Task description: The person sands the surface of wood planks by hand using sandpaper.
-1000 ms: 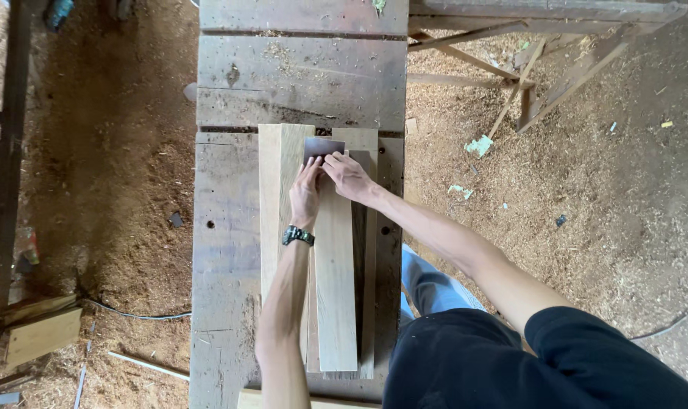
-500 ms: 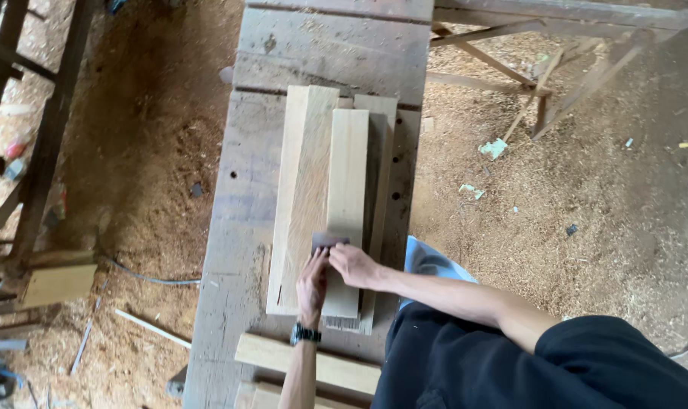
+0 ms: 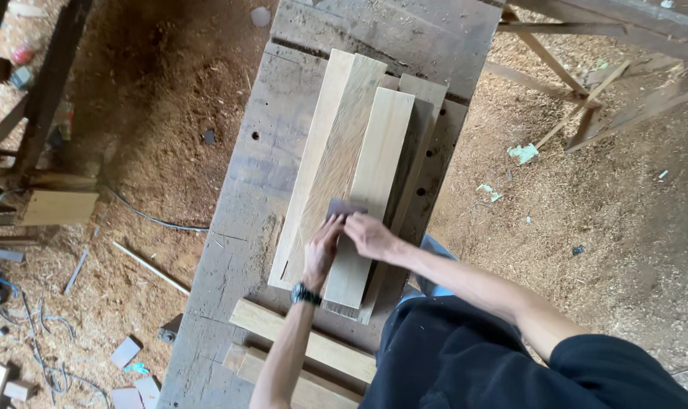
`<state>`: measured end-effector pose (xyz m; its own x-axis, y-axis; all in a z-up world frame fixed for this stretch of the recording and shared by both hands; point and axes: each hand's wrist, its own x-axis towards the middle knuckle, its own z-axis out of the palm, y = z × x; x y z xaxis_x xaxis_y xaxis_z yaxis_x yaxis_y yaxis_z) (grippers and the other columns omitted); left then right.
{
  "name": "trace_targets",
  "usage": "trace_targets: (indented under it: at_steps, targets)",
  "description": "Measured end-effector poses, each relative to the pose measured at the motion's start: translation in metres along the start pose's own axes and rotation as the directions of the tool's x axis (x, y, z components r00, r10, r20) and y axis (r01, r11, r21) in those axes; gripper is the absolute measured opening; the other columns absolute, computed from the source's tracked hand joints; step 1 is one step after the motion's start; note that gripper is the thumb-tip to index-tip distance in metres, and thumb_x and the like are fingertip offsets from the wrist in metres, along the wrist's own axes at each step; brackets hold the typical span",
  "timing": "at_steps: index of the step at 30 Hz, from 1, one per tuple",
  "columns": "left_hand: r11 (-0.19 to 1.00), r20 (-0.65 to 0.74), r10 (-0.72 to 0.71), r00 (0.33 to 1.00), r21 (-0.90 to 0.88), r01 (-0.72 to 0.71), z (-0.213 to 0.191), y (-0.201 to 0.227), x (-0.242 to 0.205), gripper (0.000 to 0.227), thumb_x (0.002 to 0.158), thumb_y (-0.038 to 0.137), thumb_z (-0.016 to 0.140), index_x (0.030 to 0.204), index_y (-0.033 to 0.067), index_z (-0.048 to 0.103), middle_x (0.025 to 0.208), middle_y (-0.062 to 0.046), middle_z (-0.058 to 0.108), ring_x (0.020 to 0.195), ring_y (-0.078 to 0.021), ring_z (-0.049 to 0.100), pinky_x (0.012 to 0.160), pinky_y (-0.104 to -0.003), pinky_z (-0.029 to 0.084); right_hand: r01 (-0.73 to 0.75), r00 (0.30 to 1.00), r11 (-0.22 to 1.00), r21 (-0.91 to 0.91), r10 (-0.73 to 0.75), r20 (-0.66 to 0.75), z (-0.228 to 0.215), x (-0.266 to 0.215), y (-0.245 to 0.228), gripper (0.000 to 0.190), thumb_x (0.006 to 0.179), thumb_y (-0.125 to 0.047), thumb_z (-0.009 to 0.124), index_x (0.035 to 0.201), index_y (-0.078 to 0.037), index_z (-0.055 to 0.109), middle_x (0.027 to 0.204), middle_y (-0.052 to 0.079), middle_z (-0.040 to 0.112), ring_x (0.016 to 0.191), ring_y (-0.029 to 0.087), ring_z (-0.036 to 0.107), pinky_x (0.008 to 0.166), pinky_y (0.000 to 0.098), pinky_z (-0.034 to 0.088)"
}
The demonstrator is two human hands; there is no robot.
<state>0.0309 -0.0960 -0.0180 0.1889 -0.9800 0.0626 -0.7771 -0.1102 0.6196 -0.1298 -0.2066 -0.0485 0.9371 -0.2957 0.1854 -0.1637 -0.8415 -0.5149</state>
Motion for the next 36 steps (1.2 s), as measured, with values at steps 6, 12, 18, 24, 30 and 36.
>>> trace_targets:
  at_steps: [6,12,18,24,30,36]
  targets:
    - [0.98,-0.011,0.197,0.98,-0.011,-0.197,0.024,-0.013,0.158,0.018,0.098,0.004,0.061,0.113,0.0072,0.07,0.136,-0.008,0.069,0.13,-0.0277,0.063,0.115,-0.042,0.05,-0.1,0.98,0.995,0.004,0.1,-0.172,-0.049,0.044,0.122,0.022,0.075,0.012,0.06,0.093,0.001,0.062,0.089,0.011,0.058,0.083,0.022,0.053,0.075,0.0351,0.052]
    - [0.971,-0.015,0.224,0.974,0.093,-0.222,0.073,-0.027,0.296,0.039,0.096,0.003,0.061,0.134,0.0052,0.065,0.129,-0.013,0.07,0.127,-0.0264,0.065,0.116,-0.042,0.046,-0.19,0.962,0.971,-0.145,0.155,-0.223,-0.09,0.089,0.238,0.023,0.078,0.014,0.061,0.099,0.004,0.062,0.097,0.013,0.062,0.091,0.023,0.057,0.085,0.0337,0.055]
    - [0.978,-0.099,0.205,0.974,0.057,-0.2,0.082,-0.015,0.328,0.034,0.096,0.002,0.061,0.13,0.0041,0.066,0.13,-0.012,0.071,0.126,-0.026,0.066,0.113,-0.039,0.049,-0.293,0.928,0.952,-0.093,0.259,-0.268,-0.115,0.104,0.25,0.02,0.081,0.008,0.069,0.101,0.005,0.065,0.105,0.015,0.062,0.099,0.029,0.059,0.088,0.0386,0.056]
    - [0.989,-0.124,0.144,0.982,0.006,-0.145,0.065,0.009,0.243,0.033,0.096,0.005,0.059,0.128,0.0021,0.067,0.128,-0.015,0.07,0.124,-0.0308,0.065,0.109,-0.04,0.05,-0.317,0.939,0.941,-0.116,0.294,-0.177,-0.09,0.067,0.185,0.028,0.073,0.01,0.066,0.101,0.007,0.064,0.106,0.015,0.061,0.1,0.028,0.059,0.089,0.0369,0.057]
    - [0.996,-0.123,0.092,0.988,0.015,-0.091,0.035,0.027,0.088,0.028,0.098,0.006,0.061,0.125,0.0013,0.069,0.127,-0.015,0.07,0.124,-0.0308,0.065,0.108,-0.042,0.05,-0.247,0.957,0.969,-0.019,0.241,-0.163,-0.049,0.006,0.052,0.031,0.066,0.005,0.071,0.095,0.003,0.062,0.099,0.014,0.058,0.096,0.03,0.058,0.085,0.0384,0.055]
    - [1.0,-0.066,-0.007,0.998,0.022,0.009,0.005,0.044,-0.078,0.026,0.093,-0.003,0.056,0.115,0.0025,0.07,0.133,-0.014,0.069,0.127,-0.0318,0.064,0.108,-0.044,0.05,-0.045,0.998,0.994,0.1,0.049,-0.04,-0.013,-0.054,-0.066,0.037,0.058,0.001,0.072,0.094,0.003,0.062,0.097,0.015,0.058,0.093,0.031,0.057,0.08,0.0404,0.053]
